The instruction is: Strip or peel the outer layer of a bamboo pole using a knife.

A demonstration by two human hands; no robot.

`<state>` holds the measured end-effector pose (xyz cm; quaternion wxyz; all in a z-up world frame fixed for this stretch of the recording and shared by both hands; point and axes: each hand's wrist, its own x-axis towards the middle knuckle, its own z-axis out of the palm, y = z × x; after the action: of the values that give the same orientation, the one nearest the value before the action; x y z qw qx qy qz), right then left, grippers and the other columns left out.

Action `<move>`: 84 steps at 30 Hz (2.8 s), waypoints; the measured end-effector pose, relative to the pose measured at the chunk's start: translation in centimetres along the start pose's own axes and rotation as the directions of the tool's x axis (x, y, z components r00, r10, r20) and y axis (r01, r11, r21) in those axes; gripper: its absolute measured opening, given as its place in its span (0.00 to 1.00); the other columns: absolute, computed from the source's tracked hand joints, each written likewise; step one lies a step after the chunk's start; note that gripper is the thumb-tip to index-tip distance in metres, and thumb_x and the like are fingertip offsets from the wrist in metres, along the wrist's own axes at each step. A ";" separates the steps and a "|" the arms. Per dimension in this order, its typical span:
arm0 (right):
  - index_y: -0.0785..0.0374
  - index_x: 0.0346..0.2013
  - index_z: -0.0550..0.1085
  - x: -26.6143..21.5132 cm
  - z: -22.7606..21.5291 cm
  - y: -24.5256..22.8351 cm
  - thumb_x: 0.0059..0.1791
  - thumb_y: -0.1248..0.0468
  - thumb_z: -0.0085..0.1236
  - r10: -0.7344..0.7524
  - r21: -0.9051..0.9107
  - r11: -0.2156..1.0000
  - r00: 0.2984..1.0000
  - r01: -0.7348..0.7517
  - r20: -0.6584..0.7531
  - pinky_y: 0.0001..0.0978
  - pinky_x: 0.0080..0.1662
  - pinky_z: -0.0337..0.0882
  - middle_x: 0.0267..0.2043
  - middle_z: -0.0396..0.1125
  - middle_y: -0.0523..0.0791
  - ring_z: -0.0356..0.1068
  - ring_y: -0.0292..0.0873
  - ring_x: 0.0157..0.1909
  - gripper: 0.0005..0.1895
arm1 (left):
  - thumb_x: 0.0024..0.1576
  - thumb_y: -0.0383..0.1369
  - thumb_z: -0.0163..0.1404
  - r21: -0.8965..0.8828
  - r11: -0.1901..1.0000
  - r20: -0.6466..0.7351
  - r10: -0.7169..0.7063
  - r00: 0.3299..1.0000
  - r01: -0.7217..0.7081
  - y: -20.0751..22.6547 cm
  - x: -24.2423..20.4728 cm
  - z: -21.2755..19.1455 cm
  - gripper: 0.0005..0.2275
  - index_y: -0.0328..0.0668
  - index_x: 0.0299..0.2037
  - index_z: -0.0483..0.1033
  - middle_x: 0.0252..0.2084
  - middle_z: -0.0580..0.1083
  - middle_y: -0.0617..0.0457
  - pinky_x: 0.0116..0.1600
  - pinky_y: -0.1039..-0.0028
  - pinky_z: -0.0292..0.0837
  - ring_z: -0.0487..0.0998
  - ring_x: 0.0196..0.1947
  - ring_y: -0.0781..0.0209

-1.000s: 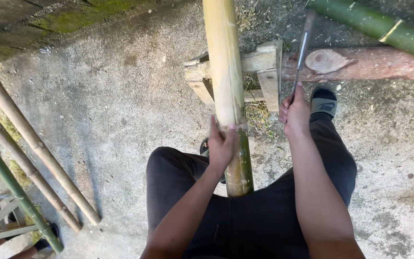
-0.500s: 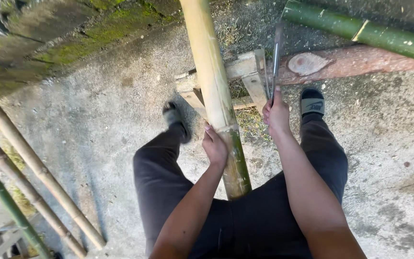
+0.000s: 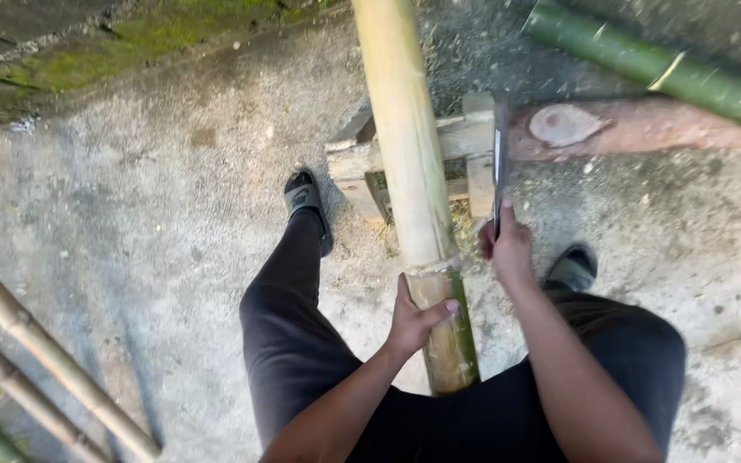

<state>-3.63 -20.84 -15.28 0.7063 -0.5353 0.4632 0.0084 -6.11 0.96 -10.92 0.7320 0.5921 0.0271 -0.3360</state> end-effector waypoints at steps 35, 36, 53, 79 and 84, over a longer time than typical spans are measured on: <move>0.59 0.11 0.73 3.2 6.0 -8.5 0.55 0.61 0.58 -0.802 -0.467 0.338 0.510 0.817 0.312 0.37 0.21 0.59 0.11 0.63 0.46 0.60 0.44 0.10 0.25 | 0.65 0.40 0.49 0.640 -0.710 0.648 0.295 0.702 -0.293 16.7 14.2 0.7 0.22 0.52 0.14 0.72 0.11 0.70 0.57 0.15 0.69 0.59 0.66 0.07 0.62; 0.59 0.10 0.73 3.3 6.1 -8.4 0.54 0.62 0.58 -0.809 -0.485 0.300 0.489 0.821 0.327 0.38 0.20 0.59 0.10 0.63 0.45 0.59 0.44 0.09 0.25 | 0.65 0.41 0.48 0.652 -0.702 0.646 0.316 0.694 -0.287 16.6 14.1 0.8 0.22 0.52 0.15 0.72 0.12 0.70 0.57 0.16 0.69 0.60 0.66 0.07 0.61; 0.57 0.13 0.72 4.7 6.2 -7.9 0.52 0.64 0.60 -0.863 -0.518 0.148 0.366 0.842 0.349 0.36 0.23 0.59 0.14 0.64 0.42 0.60 0.41 0.13 0.22 | 0.64 0.41 0.50 0.750 -0.616 0.567 0.412 0.713 -0.239 15.6 14.4 0.8 0.22 0.51 0.14 0.72 0.12 0.70 0.55 0.15 0.67 0.60 0.67 0.07 0.59; 0.63 0.16 0.66 5.6 6.0 -8.1 0.53 0.69 0.62 -0.912 -0.417 0.010 0.179 0.909 0.369 0.38 0.27 0.59 0.18 0.61 0.47 0.61 0.46 0.19 0.22 | 0.66 0.58 0.25 0.899 -0.433 0.044 -0.051 0.998 -0.062 18.8 13.6 1.9 0.36 0.49 0.19 0.80 0.16 0.75 0.52 0.21 0.68 0.69 0.79 0.17 0.61; 0.62 0.13 0.65 6.2 5.8 -7.9 0.54 0.69 0.61 -0.903 -0.431 0.010 0.193 0.902 0.383 0.37 0.24 0.56 0.14 0.58 0.45 0.58 0.43 0.16 0.26 | 0.66 0.56 0.26 0.923 -0.378 0.126 0.117 0.985 -0.073 18.0 13.5 1.4 0.34 0.55 0.15 0.77 0.13 0.72 0.55 0.18 0.68 0.67 0.75 0.13 0.62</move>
<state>7.64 -22.78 -13.46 0.3449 -0.8882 -0.0129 -0.3032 13.26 -5.17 -1.08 -0.0526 0.9412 -0.3032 -0.1393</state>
